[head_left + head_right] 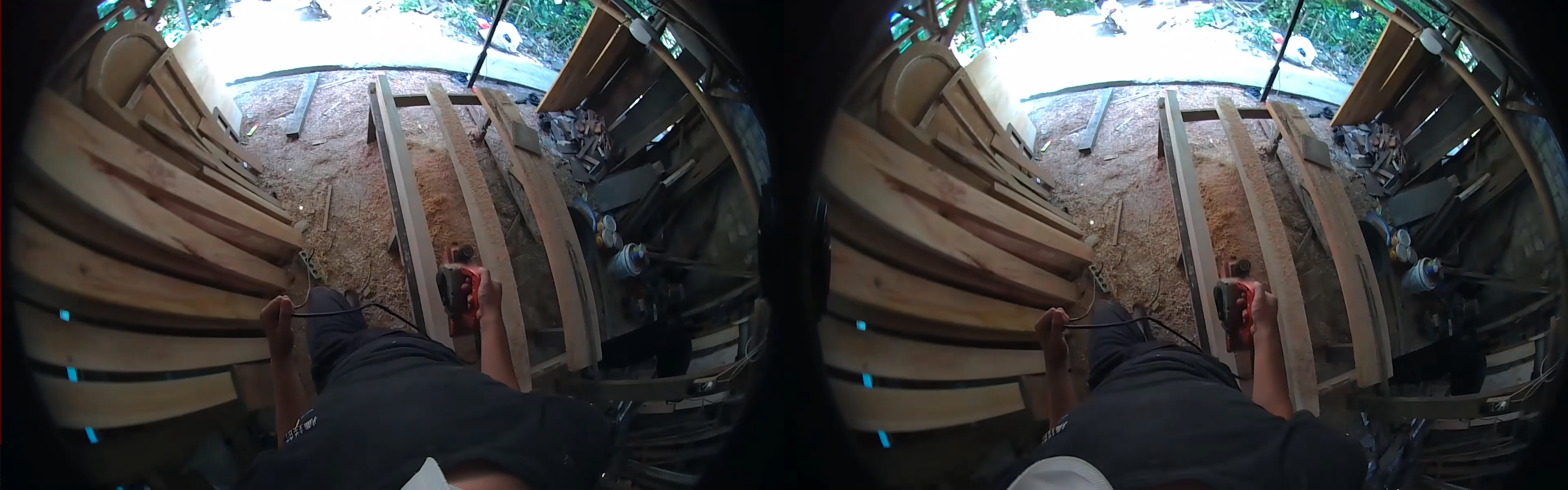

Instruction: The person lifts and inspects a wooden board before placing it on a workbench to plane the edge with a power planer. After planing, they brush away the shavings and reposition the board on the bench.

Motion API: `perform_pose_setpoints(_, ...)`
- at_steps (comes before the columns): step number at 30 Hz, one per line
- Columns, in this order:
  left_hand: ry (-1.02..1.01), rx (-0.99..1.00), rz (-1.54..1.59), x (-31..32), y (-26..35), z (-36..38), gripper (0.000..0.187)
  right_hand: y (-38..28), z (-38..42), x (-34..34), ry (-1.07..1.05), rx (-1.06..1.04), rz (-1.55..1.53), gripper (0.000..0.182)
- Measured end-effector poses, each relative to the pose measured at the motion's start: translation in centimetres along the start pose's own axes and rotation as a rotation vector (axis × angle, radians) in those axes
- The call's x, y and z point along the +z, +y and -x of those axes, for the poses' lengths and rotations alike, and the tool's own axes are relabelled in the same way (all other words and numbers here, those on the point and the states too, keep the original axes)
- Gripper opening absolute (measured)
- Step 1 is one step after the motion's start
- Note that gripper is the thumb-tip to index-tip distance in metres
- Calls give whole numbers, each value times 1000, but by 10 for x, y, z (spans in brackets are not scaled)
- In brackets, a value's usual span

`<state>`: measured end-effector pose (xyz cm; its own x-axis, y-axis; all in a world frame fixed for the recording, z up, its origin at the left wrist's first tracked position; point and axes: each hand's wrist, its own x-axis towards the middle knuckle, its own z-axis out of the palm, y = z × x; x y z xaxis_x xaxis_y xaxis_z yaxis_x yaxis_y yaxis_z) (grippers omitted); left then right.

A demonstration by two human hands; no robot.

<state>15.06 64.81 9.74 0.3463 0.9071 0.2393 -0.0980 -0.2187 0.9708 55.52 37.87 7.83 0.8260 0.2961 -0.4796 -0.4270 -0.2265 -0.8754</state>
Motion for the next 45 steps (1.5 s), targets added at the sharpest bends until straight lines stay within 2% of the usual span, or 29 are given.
perform_pose_setpoints(5, 1, -18, 107, -32, 31, 114, 39, 44, 86, -73, 56, 6, 118, 50)
perform_pose_setpoints(13, -110, -54, 342, -60, 41, 288, 24, 154, 252, -198, 209, -67, -34, 48)
perform_pose_setpoints(15, -240, -81, 470, -69, 43, 338, 18, 172, 311, -224, 213, -100, -80, 46)
perform_pose_setpoints(16, -245, -97, 472, -73, 43, 363, 18, 185, 336, -238, 225, -90, -74, 46)
perform_pose_setpoints(18, -434, 75, 690, -75, 46, 409, 19, 208, 375, -273, 212, -65, -105, 45)
perform_pose_setpoints(19, -441, 55, 696, -70, 52, 428, 19, 219, 389, -285, 208, -76, -139, 43)
perform_pose_setpoints(21, -178, -105, 783, -60, 66, 487, 27, 238, 424, -312, 211, -92, -76, 42)
perform_pose_setpoints(22, -195, -163, 785, -59, 74, 511, 27, 249, 434, -330, 215, -66, -74, 43)
perform_pose_setpoints(24, -419, -137, 779, -63, 86, 528, 36, 266, 457, -358, 264, -36, -85, 44)
perform_pose_setpoints(27, -495, -232, 750, -50, 98, 564, 41, 277, 474, -395, 259, 37, -86, 44)
perform_pose_setpoints(29, -558, -276, 650, -44, 90, 586, 43, 296, 465, -422, 255, 77, -86, 44)
perform_pose_setpoints(34, -500, -442, 506, -12, 50, 635, 38, 321, 409, -476, 277, 116, 29, 45)
perform_pose_setpoints(37, -479, -488, 183, 16, 19, 664, 30, 346, 342, -507, 241, 131, 7, 46)
perform_pose_setpoints(38, -490, -508, 169, 24, 5, 672, 30, 353, 321, -513, 226, 110, 3, 46)
perform_pose_setpoints(40, -593, -603, -212, 42, -18, 696, 25, 380, 270, -533, 207, 108, 22, 46)
perform_pose_setpoints(42, -654, -548, -344, 69, -42, 719, 21, 395, 220, -544, 164, 50, 65, 50)
perform_pose_setpoints(44, -859, -330, -602, 92, -60, 741, 18, 404, 176, -547, 143, 40, 90, 51)
perform_pose_setpoints(45, -846, -333, -611, 102, -71, 751, 18, 406, 153, -549, 138, 22, 105, 51)
